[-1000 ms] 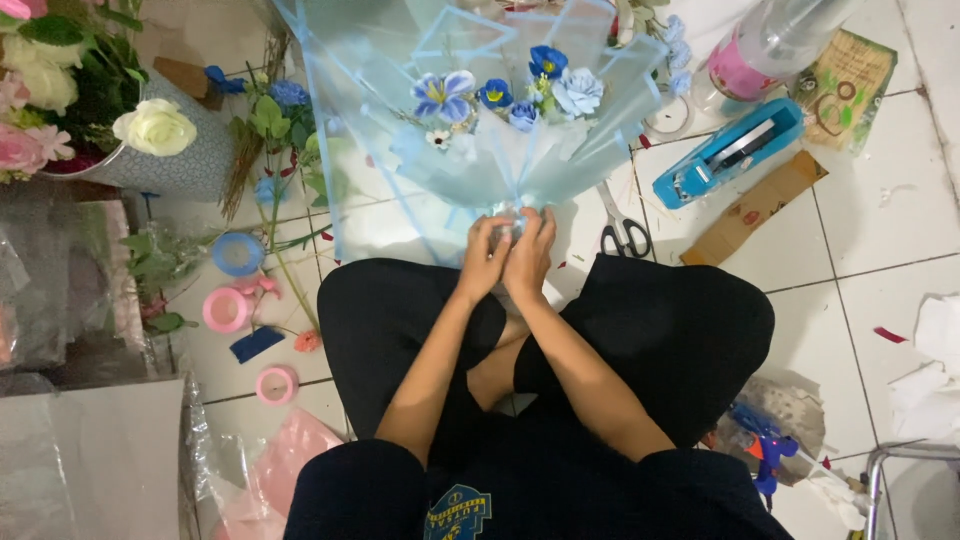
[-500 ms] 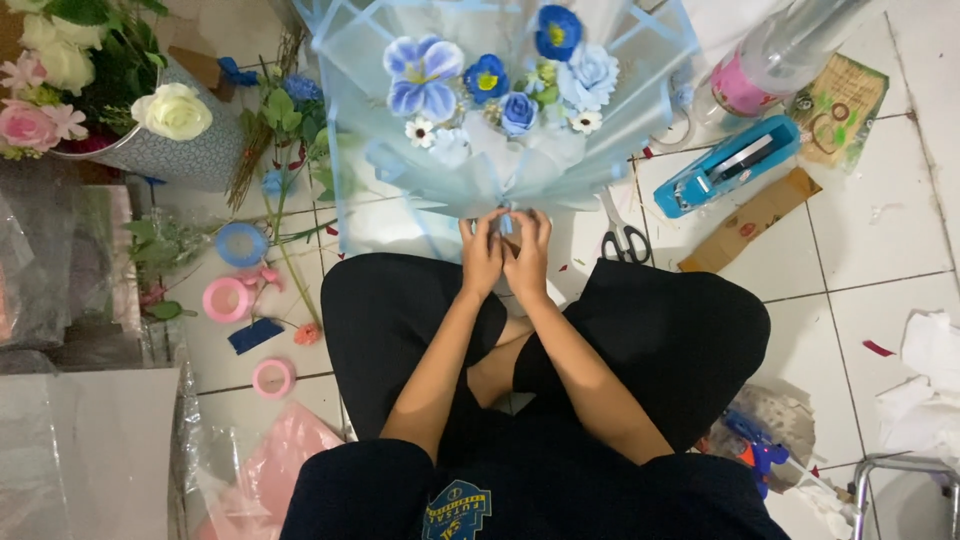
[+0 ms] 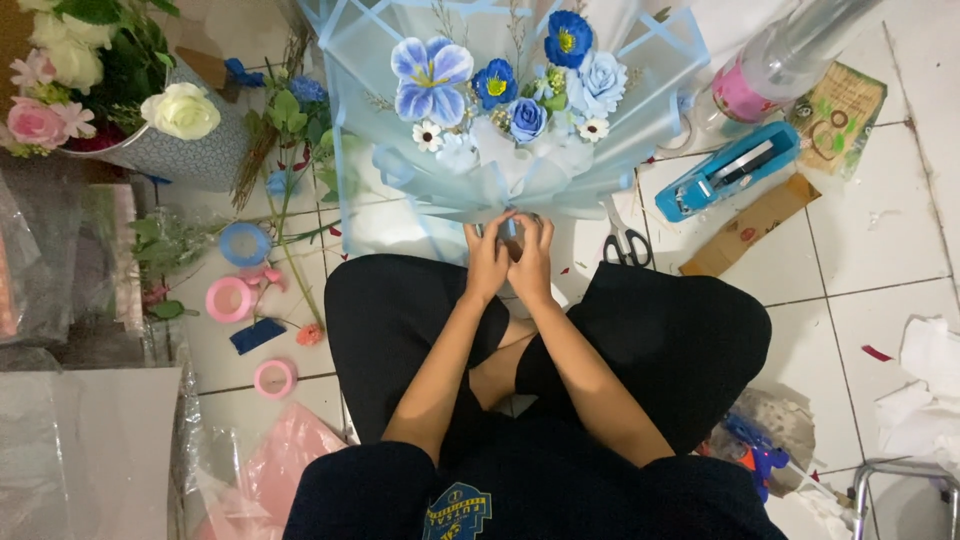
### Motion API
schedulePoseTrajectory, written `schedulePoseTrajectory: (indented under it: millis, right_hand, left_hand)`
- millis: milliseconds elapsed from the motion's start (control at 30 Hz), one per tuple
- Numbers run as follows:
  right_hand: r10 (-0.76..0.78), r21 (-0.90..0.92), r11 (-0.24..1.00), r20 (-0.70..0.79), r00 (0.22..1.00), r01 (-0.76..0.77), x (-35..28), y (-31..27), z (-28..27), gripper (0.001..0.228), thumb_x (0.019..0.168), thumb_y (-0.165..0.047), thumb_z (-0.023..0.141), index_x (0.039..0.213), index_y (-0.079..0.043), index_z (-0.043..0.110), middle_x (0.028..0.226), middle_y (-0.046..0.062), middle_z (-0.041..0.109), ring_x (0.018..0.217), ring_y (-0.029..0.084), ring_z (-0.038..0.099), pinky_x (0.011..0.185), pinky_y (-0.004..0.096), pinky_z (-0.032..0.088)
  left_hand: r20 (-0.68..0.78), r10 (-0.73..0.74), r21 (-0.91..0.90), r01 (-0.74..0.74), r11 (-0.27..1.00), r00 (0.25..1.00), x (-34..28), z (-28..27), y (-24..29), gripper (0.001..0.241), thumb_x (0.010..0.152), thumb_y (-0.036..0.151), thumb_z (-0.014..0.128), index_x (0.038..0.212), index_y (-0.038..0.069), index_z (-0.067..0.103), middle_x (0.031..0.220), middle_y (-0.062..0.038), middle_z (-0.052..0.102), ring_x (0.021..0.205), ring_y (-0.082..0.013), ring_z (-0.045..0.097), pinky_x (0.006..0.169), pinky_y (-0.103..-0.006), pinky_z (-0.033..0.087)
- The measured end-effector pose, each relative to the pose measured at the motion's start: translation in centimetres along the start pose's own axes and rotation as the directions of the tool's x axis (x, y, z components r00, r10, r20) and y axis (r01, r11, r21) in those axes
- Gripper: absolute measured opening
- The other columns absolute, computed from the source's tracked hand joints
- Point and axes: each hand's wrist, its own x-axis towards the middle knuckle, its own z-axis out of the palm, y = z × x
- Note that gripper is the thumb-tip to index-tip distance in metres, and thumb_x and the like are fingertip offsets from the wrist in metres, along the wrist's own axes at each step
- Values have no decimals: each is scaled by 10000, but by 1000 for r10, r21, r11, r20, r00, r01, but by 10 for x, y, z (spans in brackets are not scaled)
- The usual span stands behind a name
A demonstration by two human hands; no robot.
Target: The person wraps a bouquet of blue artificial flowers in light blue translucent paper while sitting on the floor. They fold the paper around the stems, secure it with clear tape, and adjust the wrapping to form a neat bouquet.
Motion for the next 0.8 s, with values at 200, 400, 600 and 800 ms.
schedulePoseTrajectory:
  millis: [200,400,600,800]
  right_hand:
    - [-63,-84,995,-26,998,60,-2,12,6,556,882,21,760,1325,-113,451,1235,150,355,1060,541,577,719,547,577]
    - [50,-61,997,-29,998,-52,8,-7,4,539,914,9,737,1359,-128,466,1375,209,339,1106,569,581,787,607,577]
    - [203,32,978,60,977,-205,29,21,7,586,875,-10,773,1381,-120,499,1510,256,315,1326,551,465,1031,634,483]
    - [247,30,968,83,966,-250,36,54,16,537,907,-151,797,1379,-137,540,1466,209,389,1332,506,483,1061,619,461]
  left_hand:
    - [32,-52,20,51,998,998,2,-2,-9,538,983,-88,458,1465,150,499,1550,-194,223,1486,-495,228,1172,-587,327]
    - [37,-41,-41,42,998,998,13,-11,14,534,997,-95,421,1447,178,516,1399,-187,367,1413,-521,322,1130,-604,364]
    - [82,-123,-67,129,989,989,40,-31,25,488,1025,-27,507,1415,257,582,1523,-329,308,1494,-553,169,1194,-663,241]
    - [91,-114,-29,117,993,989,55,-12,-55,369,1073,106,511,1370,302,610,1422,-69,541,1498,-388,258,1202,-594,264]
